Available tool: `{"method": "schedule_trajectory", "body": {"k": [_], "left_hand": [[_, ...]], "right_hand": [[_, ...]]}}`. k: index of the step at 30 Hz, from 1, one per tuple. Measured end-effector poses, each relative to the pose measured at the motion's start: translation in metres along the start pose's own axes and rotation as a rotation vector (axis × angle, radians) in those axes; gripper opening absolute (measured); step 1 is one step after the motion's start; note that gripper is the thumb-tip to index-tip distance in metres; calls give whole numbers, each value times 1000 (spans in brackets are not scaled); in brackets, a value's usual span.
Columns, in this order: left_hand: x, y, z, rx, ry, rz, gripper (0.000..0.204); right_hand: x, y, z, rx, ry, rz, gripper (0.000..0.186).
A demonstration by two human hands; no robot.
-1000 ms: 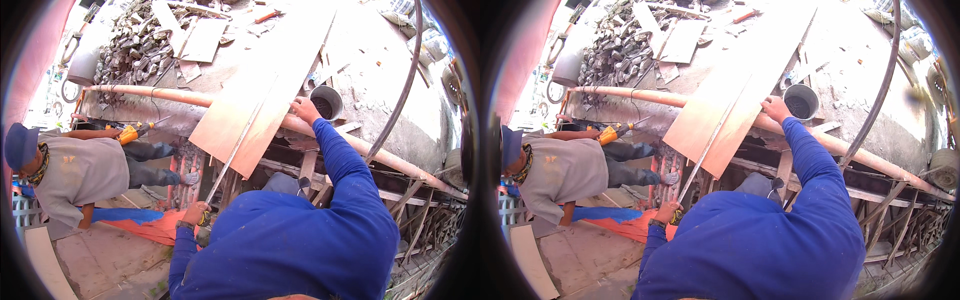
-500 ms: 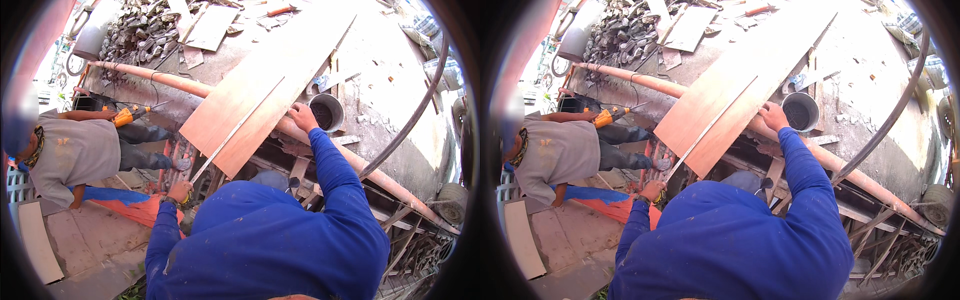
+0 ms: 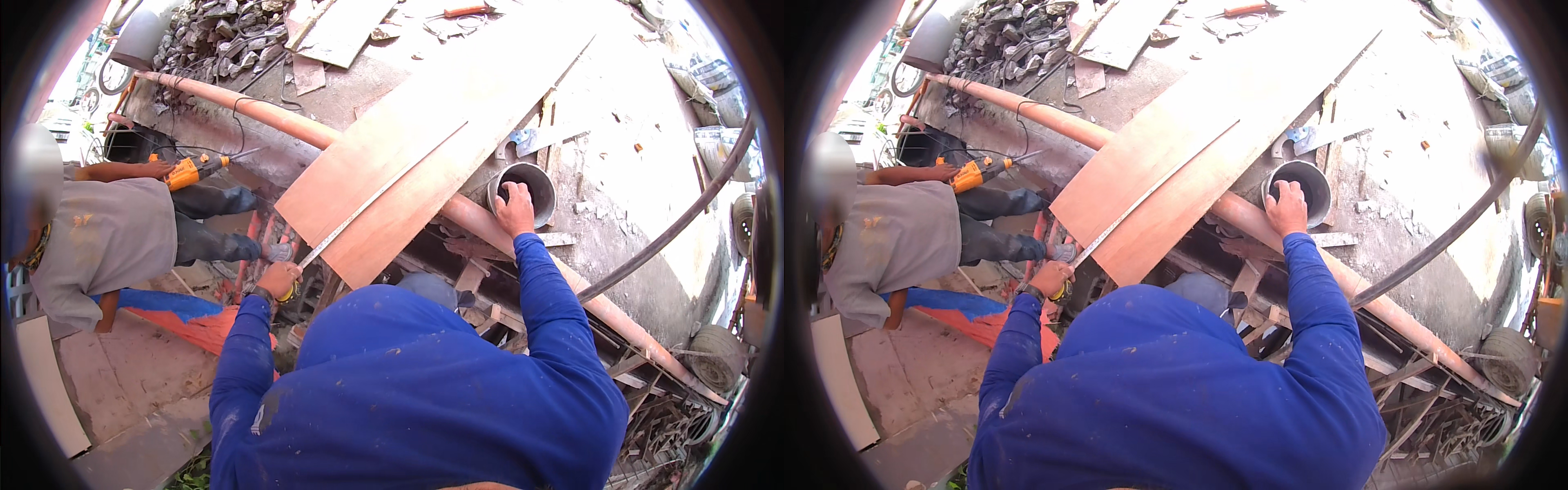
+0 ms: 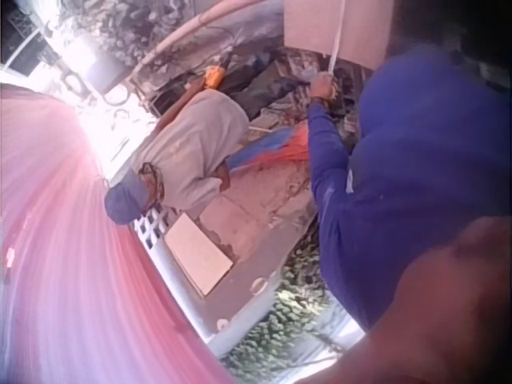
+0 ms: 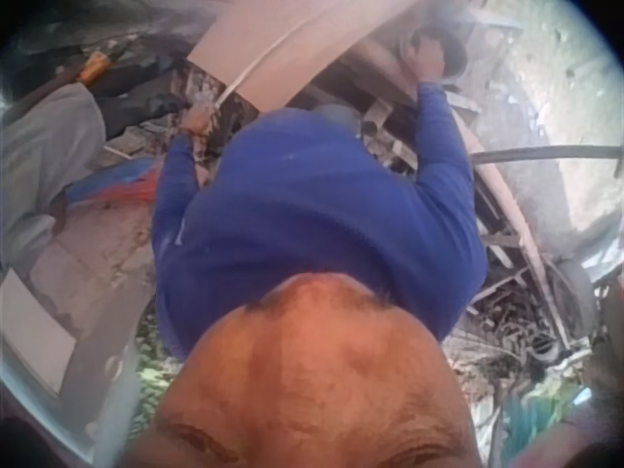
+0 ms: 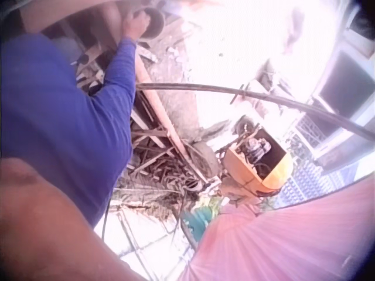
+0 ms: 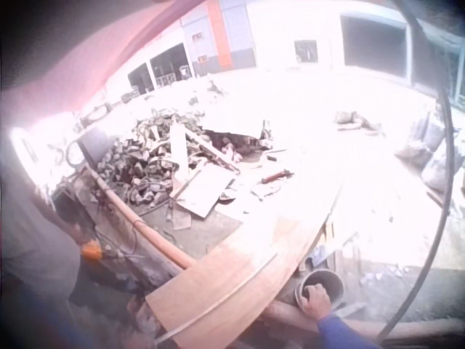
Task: The person measures a wooden board with a tape measure, then uses a hand saw to cut the board along a marked line. After cutting, the person moves the cut piece and adjusts the remaining board on the work surface.
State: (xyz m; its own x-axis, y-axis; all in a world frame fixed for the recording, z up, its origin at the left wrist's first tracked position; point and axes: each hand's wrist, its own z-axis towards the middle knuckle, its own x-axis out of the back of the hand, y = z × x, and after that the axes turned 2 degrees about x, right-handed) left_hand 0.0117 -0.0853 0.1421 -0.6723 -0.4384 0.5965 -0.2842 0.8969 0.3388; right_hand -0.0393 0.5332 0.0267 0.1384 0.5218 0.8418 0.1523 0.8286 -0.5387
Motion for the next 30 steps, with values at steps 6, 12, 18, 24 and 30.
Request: {"method": "schedule_trajectory", "body": {"k": [6,12,18,24,30], "left_hand": [[6,-1,16,-63,-61,17,42],[5,14,29,-103,-62,-39,43],[1,18,36,-134,-81,-16,37],[-7,24,37,-115,-71,-170,31],[-8,19,39,-76,-96,-248,29]], "right_hand": [[-15,12,-10,11,13,106,25],[-7,-4,22,133,120,164,17],[-2,-50,56,212,20,202,18],[-22,-81,93,212,-199,177,26],[-69,-83,146,284,-179,110,40]]}}
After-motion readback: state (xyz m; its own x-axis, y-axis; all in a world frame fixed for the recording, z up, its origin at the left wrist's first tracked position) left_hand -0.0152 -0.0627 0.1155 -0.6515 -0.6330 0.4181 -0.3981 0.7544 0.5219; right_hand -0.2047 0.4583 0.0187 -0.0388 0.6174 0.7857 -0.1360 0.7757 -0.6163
